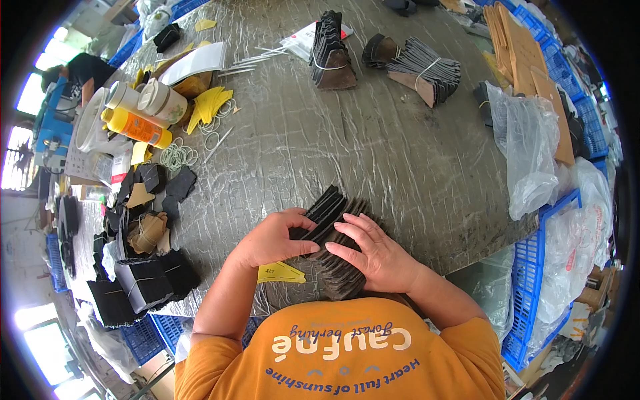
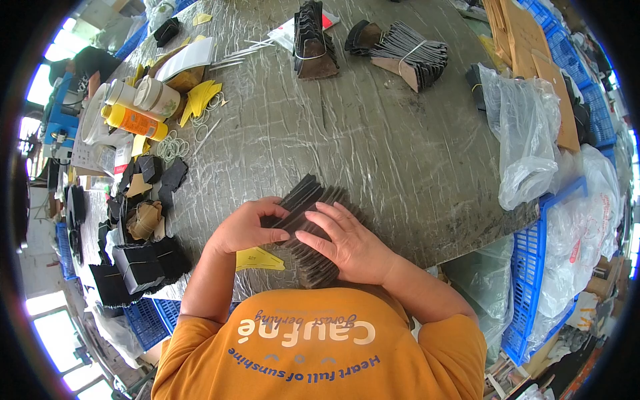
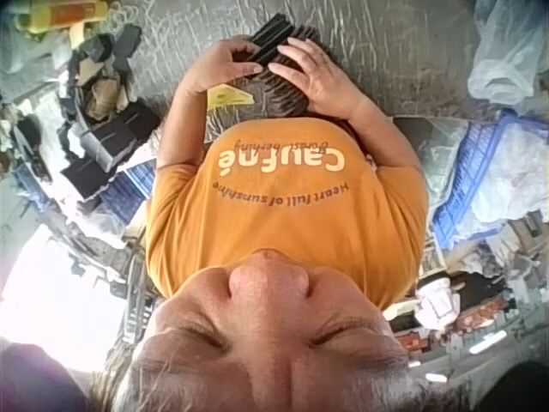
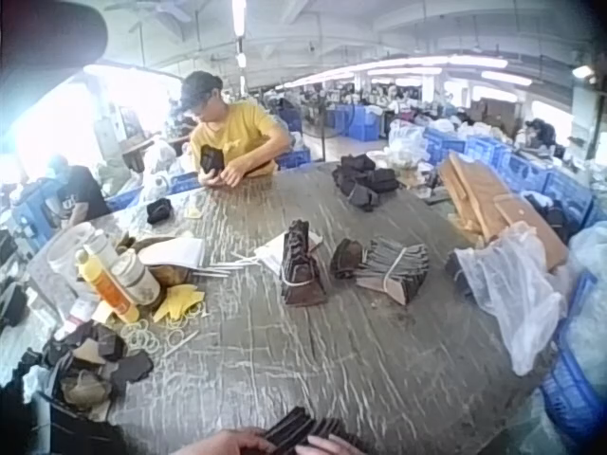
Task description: Sorting and stacking black shoe upper components at a manufacturing table.
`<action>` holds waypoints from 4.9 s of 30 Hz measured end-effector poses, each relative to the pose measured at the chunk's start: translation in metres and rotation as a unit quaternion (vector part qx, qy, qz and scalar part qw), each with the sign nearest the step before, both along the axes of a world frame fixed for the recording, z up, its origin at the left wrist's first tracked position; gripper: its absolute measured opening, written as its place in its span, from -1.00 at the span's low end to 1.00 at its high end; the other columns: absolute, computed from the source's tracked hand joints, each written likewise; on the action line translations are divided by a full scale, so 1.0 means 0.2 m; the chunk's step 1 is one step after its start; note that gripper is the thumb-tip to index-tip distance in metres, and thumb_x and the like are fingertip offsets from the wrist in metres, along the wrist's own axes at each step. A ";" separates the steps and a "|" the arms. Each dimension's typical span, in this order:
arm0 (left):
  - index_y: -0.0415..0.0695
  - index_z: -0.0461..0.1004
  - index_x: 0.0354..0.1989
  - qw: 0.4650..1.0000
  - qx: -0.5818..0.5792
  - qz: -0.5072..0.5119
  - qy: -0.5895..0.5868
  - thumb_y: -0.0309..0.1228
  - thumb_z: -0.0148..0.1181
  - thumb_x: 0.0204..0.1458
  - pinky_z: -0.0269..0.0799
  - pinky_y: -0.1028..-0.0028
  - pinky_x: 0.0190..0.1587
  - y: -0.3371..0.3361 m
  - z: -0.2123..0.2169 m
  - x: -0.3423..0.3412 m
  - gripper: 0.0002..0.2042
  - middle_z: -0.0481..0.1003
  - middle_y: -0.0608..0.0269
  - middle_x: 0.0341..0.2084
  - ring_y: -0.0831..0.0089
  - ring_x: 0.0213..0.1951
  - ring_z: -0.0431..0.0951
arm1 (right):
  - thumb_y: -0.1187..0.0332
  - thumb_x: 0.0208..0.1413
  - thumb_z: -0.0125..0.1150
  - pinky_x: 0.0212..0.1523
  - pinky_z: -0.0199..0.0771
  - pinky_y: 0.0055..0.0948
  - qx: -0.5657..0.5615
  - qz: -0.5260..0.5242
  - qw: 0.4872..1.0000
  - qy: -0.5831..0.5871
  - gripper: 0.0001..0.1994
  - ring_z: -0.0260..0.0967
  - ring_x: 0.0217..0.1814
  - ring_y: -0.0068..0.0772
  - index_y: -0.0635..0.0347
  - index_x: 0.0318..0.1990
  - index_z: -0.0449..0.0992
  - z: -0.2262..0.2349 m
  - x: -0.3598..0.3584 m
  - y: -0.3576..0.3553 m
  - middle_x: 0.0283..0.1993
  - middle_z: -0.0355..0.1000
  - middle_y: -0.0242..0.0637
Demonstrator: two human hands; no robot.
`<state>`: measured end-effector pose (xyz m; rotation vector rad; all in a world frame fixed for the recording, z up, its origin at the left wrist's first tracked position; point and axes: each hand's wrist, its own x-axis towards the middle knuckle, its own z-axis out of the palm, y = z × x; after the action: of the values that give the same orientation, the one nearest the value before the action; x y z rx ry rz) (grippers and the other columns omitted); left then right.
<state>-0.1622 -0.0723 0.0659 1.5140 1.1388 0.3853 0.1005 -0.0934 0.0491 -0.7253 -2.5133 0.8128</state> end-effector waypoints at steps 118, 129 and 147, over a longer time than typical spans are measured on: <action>-0.14 0.60 -0.29 0.946 0.302 0.100 0.056 -0.58 0.31 -0.20 0.27 0.26 0.08 -0.14 -0.05 0.06 -0.77 0.45 0.20 -0.08 0.22 -0.10 0.36 | 0.36 -0.36 0.44 0.33 0.12 0.04 0.032 0.001 0.999 0.031 -0.28 0.12 0.26 -0.05 -0.12 0.16 0.46 -0.05 0.02 -0.02 0.17 0.18 -0.19; -0.09 0.60 -0.18 0.960 0.277 -0.039 0.008 -0.33 0.43 -0.18 0.16 0.30 -0.02 -0.13 0.00 0.01 -0.67 0.56 0.43 -0.20 0.30 -0.14 0.35 | 0.29 -0.26 0.40 0.33 0.12 0.02 0.039 -0.003 0.999 0.020 -0.34 0.13 0.30 -0.07 -0.11 0.16 0.46 -0.03 0.03 -0.04 0.22 0.23 -0.20; -0.06 0.61 -0.27 0.932 0.354 0.059 0.044 -0.56 0.35 -0.26 0.15 0.27 0.02 -0.19 -0.10 0.12 -0.71 0.50 0.36 -0.20 0.29 -0.15 0.37 | 0.26 -0.23 0.39 0.35 0.12 -0.01 0.045 -0.018 0.998 0.046 -0.40 0.14 0.28 -0.08 -0.33 0.12 0.50 -0.04 0.03 -0.05 0.18 0.23 -0.23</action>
<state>-0.1374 -0.1097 0.0457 2.1030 1.2313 0.8875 0.1069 -0.1040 0.0402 -0.6863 -2.4295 0.7003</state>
